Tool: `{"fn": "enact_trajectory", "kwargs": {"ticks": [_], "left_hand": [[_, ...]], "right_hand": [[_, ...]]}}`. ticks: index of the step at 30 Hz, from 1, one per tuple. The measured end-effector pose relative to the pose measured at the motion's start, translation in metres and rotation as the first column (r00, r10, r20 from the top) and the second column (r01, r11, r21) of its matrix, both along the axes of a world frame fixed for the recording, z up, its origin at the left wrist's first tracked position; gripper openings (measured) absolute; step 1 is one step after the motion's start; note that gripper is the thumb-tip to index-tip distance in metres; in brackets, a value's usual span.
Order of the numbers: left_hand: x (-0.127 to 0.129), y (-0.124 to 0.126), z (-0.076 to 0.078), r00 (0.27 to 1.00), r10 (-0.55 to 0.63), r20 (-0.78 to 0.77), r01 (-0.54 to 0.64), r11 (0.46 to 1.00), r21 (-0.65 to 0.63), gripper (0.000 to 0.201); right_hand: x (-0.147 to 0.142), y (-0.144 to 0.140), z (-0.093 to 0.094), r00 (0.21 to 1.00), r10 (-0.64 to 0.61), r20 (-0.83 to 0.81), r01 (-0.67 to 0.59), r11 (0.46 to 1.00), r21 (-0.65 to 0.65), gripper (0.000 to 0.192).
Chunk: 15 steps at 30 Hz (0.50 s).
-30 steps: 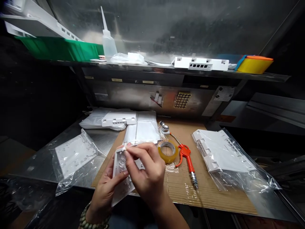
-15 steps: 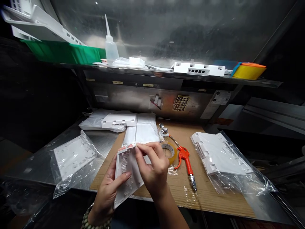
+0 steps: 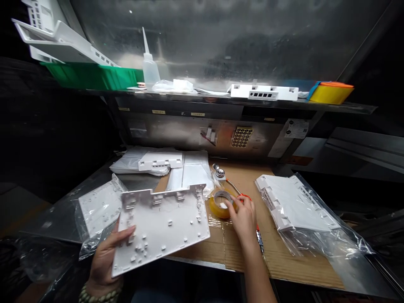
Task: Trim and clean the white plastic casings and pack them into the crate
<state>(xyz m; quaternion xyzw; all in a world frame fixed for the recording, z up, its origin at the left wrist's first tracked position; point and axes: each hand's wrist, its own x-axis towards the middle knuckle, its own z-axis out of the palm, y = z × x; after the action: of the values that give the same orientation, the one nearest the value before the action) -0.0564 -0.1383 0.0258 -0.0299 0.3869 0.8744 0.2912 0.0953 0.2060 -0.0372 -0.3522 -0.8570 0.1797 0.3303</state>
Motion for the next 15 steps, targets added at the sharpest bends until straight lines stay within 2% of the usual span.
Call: {"fn": "enact_trajectory", "kwargs": {"ticks": [2, 3, 4, 7, 9, 12, 14, 15], "left_hand": [[-0.022, -0.028, -0.026, 0.995, -0.101, -0.016, 0.103, 0.981, 0.166, 0.06], [-0.031, -0.042, -0.038, 0.993, -0.111, -0.041, 0.119, 0.954, 0.277, 0.055], [-0.039, -0.055, -0.047, 0.991, -0.12, -0.058, 0.133, 0.917, 0.376, 0.053], [-0.049, -0.083, -0.061, 0.988, -0.142, 0.056, 0.098, 0.873, 0.478, 0.062], [-0.043, -0.097, -0.065, 0.971, -0.139, 0.196, 0.02, 0.861, 0.508, 0.072], [-0.016, -0.124, -0.08, 0.915, -0.113, 0.387, -0.119, 0.84, 0.529, 0.08], [0.012, -0.149, -0.101, 0.888, -0.108, 0.447, -0.126, 0.879, 0.461, 0.081], [0.028, -0.161, -0.115, 0.887, -0.103, 0.45, -0.098, 0.91, 0.402, 0.081]], "right_hand": [[0.02, 0.004, -0.008, 0.995, -0.095, 0.025, 0.096, 0.995, -0.036, 0.055], [0.03, 0.006, -0.011, 0.989, -0.14, 0.051, 0.143, 0.987, -0.072, 0.059], [0.038, 0.009, -0.015, 0.982, -0.171, 0.079, 0.179, 0.977, -0.113, 0.062], [0.054, 0.02, -0.026, 0.976, -0.186, 0.112, 0.208, 0.95, -0.233, 0.064], [0.059, 0.03, -0.029, 0.979, -0.185, 0.083, 0.202, 0.933, -0.299, 0.056], [0.069, 0.037, -0.023, 0.985, -0.171, -0.014, 0.149, 0.894, -0.423, 0.048], [0.079, 0.027, -0.015, 0.985, -0.12, -0.121, 0.047, 0.873, -0.485, 0.049], [0.084, 0.017, -0.011, 0.977, -0.062, -0.204, -0.056, 0.847, -0.529, 0.049]]}}
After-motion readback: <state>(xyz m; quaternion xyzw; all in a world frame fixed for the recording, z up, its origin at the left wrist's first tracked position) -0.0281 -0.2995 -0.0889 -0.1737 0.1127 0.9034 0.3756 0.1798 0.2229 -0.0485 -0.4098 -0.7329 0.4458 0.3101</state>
